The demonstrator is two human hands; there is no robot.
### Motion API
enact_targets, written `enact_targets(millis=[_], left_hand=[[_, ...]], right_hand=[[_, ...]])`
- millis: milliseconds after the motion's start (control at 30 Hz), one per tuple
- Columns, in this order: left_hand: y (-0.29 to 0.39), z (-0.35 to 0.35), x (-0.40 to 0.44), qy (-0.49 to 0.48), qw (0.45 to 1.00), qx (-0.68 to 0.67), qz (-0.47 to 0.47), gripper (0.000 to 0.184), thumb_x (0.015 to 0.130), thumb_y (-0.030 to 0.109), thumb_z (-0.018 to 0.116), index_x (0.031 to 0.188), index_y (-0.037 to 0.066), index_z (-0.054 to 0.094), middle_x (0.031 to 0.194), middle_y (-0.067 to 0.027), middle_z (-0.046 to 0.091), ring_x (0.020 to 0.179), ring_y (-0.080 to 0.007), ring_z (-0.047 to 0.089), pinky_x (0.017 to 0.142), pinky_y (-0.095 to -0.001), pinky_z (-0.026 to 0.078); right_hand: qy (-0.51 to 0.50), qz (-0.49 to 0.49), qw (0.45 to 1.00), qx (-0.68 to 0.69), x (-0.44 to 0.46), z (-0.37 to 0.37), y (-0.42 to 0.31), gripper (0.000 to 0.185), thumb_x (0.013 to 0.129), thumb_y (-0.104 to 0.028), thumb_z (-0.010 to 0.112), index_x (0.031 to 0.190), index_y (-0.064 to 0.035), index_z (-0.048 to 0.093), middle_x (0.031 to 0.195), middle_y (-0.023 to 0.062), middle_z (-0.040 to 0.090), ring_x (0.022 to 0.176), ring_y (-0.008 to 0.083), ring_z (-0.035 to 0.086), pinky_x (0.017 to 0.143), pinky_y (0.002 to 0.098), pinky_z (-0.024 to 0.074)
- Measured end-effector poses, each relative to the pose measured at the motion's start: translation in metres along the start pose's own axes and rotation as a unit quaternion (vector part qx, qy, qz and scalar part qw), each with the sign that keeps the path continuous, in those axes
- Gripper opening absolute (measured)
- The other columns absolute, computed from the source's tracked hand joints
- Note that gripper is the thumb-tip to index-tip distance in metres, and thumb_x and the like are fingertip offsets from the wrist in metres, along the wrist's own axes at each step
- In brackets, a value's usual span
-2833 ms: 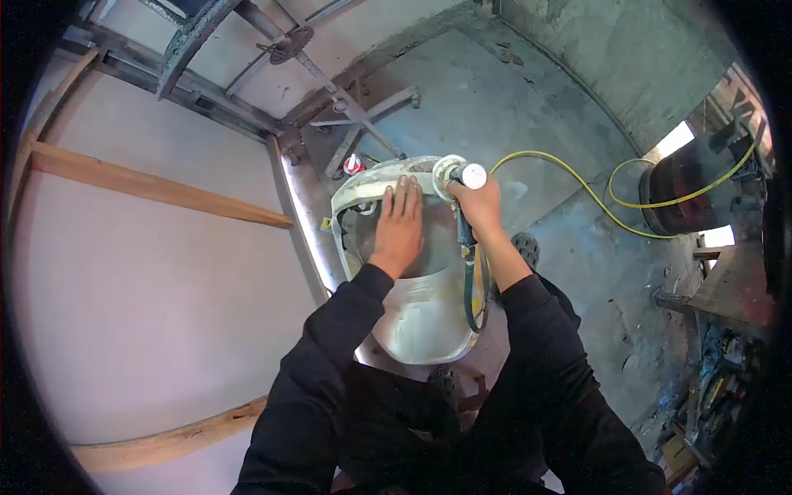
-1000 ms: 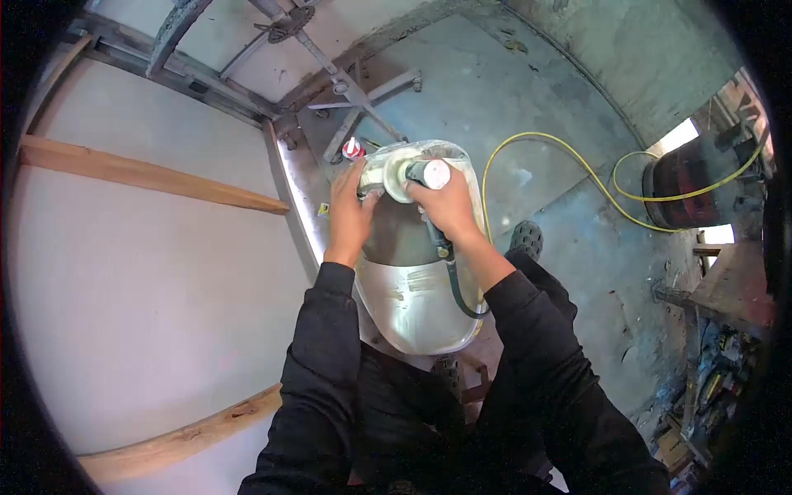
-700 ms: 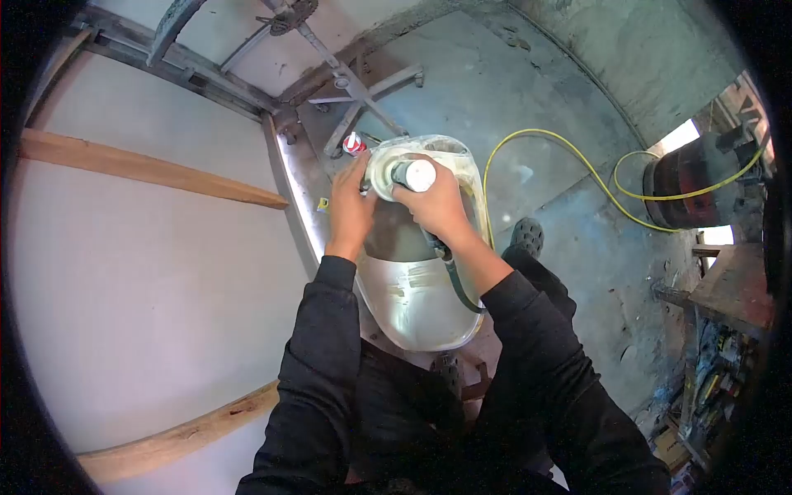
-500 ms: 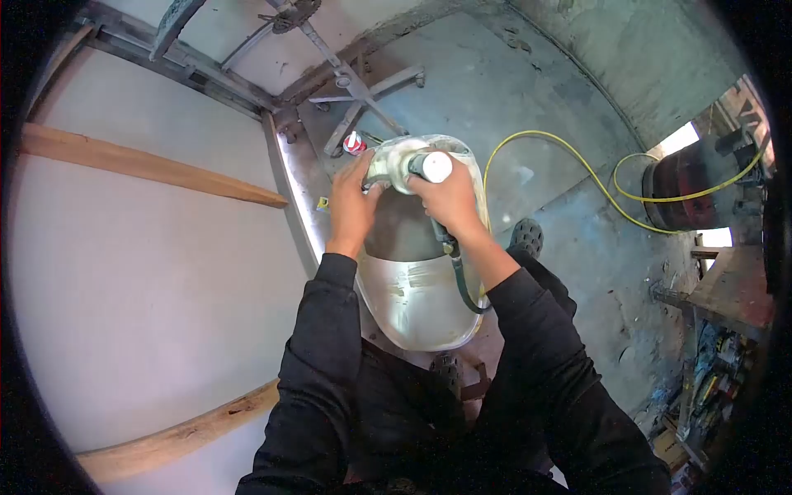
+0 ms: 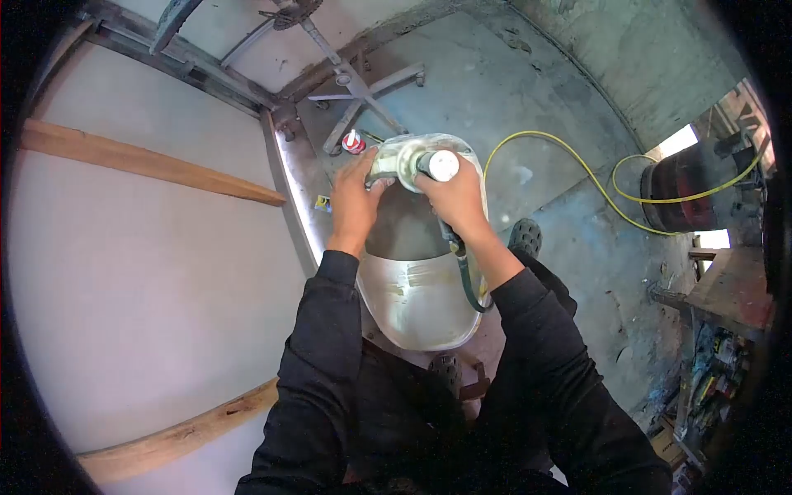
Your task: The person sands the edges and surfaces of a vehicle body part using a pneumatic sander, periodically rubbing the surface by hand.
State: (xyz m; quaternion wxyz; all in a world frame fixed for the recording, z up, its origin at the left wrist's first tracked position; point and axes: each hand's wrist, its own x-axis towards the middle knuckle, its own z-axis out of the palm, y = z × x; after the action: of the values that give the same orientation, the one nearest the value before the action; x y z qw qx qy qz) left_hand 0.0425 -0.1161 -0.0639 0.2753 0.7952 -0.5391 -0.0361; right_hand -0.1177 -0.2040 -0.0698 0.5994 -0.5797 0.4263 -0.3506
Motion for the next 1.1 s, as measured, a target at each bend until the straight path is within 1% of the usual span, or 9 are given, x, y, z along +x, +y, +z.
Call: enact_targets(millis=[167, 400, 533, 667, 800, 833, 933, 967, 1100], left_hand=[[-0.006, 0.001, 0.0, 0.009, 0.999, 0.013, 0.028, 0.06, 0.08, 0.006, 0.077, 0.138, 0.007, 0.059, 0.135, -0.0149, 0.064, 0.124, -0.0367, 0.057, 0.107, -0.0441, 0.044], [0.002, -0.002, 0.001, 0.0, 1.0, -0.002, 0.011, 0.061, 0.08, 0.006, 0.077, 0.139, 0.009, 0.059, 0.136, -0.014, 0.063, 0.123, -0.0368, 0.057, 0.106, -0.0445, 0.045], [-0.003, 0.0, -0.001, 0.007, 1.0, 0.014, 0.027, 0.062, 0.08, 0.007, 0.077, 0.139, 0.01, 0.059, 0.136, -0.0138, 0.063, 0.123, -0.0371, 0.057, 0.106, -0.0448, 0.045], [-0.005, 0.002, 0.0, -0.003, 1.0, 0.014, 0.016, 0.061, 0.081, 0.007, 0.077, 0.139, 0.01, 0.059, 0.137, -0.0133, 0.063, 0.123, -0.0375, 0.057, 0.106, -0.0448, 0.045], [0.0, 0.0, 0.001, -0.003, 1.0, 0.006, 0.005, 0.061, 0.081, 0.006, 0.076, 0.139, 0.01, 0.059, 0.136, -0.0125, 0.064, 0.123, -0.0377, 0.057, 0.106, -0.0446, 0.044], [0.001, -0.001, 0.002, -0.005, 1.0, 0.003, 0.002, 0.061, 0.081, 0.006, 0.076, 0.139, 0.01, 0.059, 0.136, -0.0125, 0.064, 0.123, -0.0377, 0.057, 0.106, -0.0445, 0.044], [0.003, -0.002, 0.001, -0.01, 1.0, 0.008, 0.0, 0.061, 0.081, 0.006, 0.076, 0.14, 0.009, 0.059, 0.136, -0.0128, 0.064, 0.122, -0.0374, 0.058, 0.106, -0.0444, 0.044], [0.003, -0.003, 0.001, -0.01, 1.0, 0.016, 0.004, 0.061, 0.081, 0.007, 0.076, 0.14, 0.009, 0.059, 0.136, -0.013, 0.064, 0.122, -0.0371, 0.058, 0.106, -0.0443, 0.044], [-0.006, 0.002, 0.001, -0.004, 0.999, 0.021, 0.025, 0.06, 0.081, 0.009, 0.077, 0.139, 0.009, 0.059, 0.135, -0.0136, 0.064, 0.122, -0.0362, 0.058, 0.106, -0.0441, 0.044]], right_hand=[[0.005, -0.072, 0.997, -0.015, -0.007, 0.014, -0.004, 0.047, 0.07, -0.016, 0.081, 0.112, -0.001, 0.069, 0.102, 0.0198, 0.074, 0.099, 0.0328, 0.072, 0.088, 0.0398, 0.0547], [0.002, -0.002, 1.0, -0.015, 0.001, -0.011, -0.002, 0.044, 0.071, -0.014, 0.079, 0.112, -0.0015, 0.07, 0.103, 0.0191, 0.074, 0.098, 0.0315, 0.072, 0.087, 0.0394, 0.0544], [0.008, -0.069, 0.997, -0.025, -0.007, 0.006, -0.009, 0.047, 0.071, -0.015, 0.079, 0.115, -0.0016, 0.069, 0.104, 0.0207, 0.073, 0.1, 0.0328, 0.072, 0.088, 0.0392, 0.0544], [0.012, -0.051, 0.997, -0.059, -0.011, 0.012, -0.006, 0.049, 0.071, -0.017, 0.081, 0.116, -0.0017, 0.069, 0.105, 0.022, 0.073, 0.103, 0.0351, 0.071, 0.09, 0.0406, 0.0546], [0.017, -0.058, 0.996, -0.061, -0.006, -0.01, -0.005, 0.053, 0.072, -0.014, 0.08, 0.12, 0.0021, 0.067, 0.102, 0.0167, 0.073, 0.095, 0.0235, 0.071, 0.086, 0.0355, 0.0545], [0.019, -0.038, 0.999, -0.026, -0.004, -0.01, -0.003, 0.053, 0.071, -0.013, 0.08, 0.12, 0.0027, 0.067, 0.102, 0.0165, 0.073, 0.094, 0.024, 0.072, 0.085, 0.0357, 0.0547], [0.021, -0.082, 0.995, -0.054, -0.006, -0.002, -0.011, 0.051, 0.071, -0.014, 0.079, 0.118, 0.002, 0.068, 0.102, 0.0162, 0.073, 0.094, 0.0243, 0.072, 0.085, 0.036, 0.0547], [0.009, -0.031, 0.998, -0.055, -0.009, 0.002, -0.015, 0.048, 0.071, -0.016, 0.08, 0.116, -0.0032, 0.069, 0.107, 0.0214, 0.073, 0.104, 0.0359, 0.07, 0.091, 0.0414, 0.0535], [0.012, -0.068, 0.997, -0.041, -0.009, 0.012, -0.009, 0.046, 0.072, -0.016, 0.078, 0.114, -0.0022, 0.069, 0.105, 0.0217, 0.073, 0.102, 0.0362, 0.07, 0.09, 0.0409, 0.0537]])
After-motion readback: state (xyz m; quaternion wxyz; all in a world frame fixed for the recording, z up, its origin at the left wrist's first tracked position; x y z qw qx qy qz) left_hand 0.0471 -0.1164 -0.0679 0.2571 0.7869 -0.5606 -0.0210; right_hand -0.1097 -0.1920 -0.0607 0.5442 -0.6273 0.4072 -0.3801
